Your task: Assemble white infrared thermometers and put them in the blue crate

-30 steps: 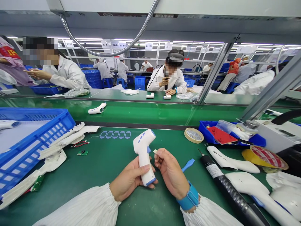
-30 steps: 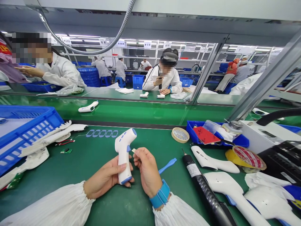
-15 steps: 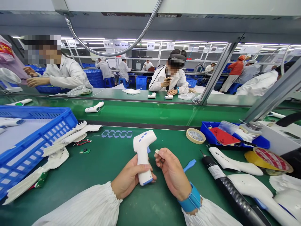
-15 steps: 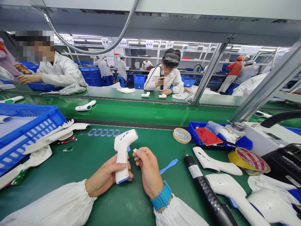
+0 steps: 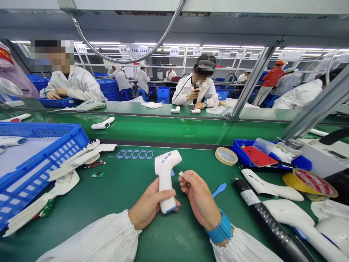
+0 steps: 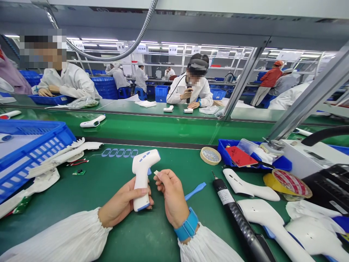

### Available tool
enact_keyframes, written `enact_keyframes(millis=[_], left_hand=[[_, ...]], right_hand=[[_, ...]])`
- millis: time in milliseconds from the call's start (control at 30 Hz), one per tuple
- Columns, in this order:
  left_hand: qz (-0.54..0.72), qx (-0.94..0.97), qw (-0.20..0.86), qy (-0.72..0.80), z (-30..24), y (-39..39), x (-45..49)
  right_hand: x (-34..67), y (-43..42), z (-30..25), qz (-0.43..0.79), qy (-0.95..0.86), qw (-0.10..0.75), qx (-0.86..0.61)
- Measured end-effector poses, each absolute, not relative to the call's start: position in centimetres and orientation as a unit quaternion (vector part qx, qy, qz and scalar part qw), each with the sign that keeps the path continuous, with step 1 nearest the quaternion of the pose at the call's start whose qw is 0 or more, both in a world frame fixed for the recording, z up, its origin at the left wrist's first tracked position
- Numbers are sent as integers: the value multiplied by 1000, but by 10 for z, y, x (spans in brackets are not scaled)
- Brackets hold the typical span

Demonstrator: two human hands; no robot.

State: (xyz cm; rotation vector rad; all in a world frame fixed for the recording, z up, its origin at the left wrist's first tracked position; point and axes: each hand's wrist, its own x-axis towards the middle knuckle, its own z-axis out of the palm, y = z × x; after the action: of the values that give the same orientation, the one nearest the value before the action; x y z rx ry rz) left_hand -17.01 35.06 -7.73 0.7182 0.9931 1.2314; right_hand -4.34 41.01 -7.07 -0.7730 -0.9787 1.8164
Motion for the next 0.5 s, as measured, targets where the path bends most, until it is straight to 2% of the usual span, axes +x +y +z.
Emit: enact_keyframes(millis=[500], left_hand=[[567,311,612,455,-75,353,-170]], right_hand=[[-35,414,-61,728,-443,447,-272]])
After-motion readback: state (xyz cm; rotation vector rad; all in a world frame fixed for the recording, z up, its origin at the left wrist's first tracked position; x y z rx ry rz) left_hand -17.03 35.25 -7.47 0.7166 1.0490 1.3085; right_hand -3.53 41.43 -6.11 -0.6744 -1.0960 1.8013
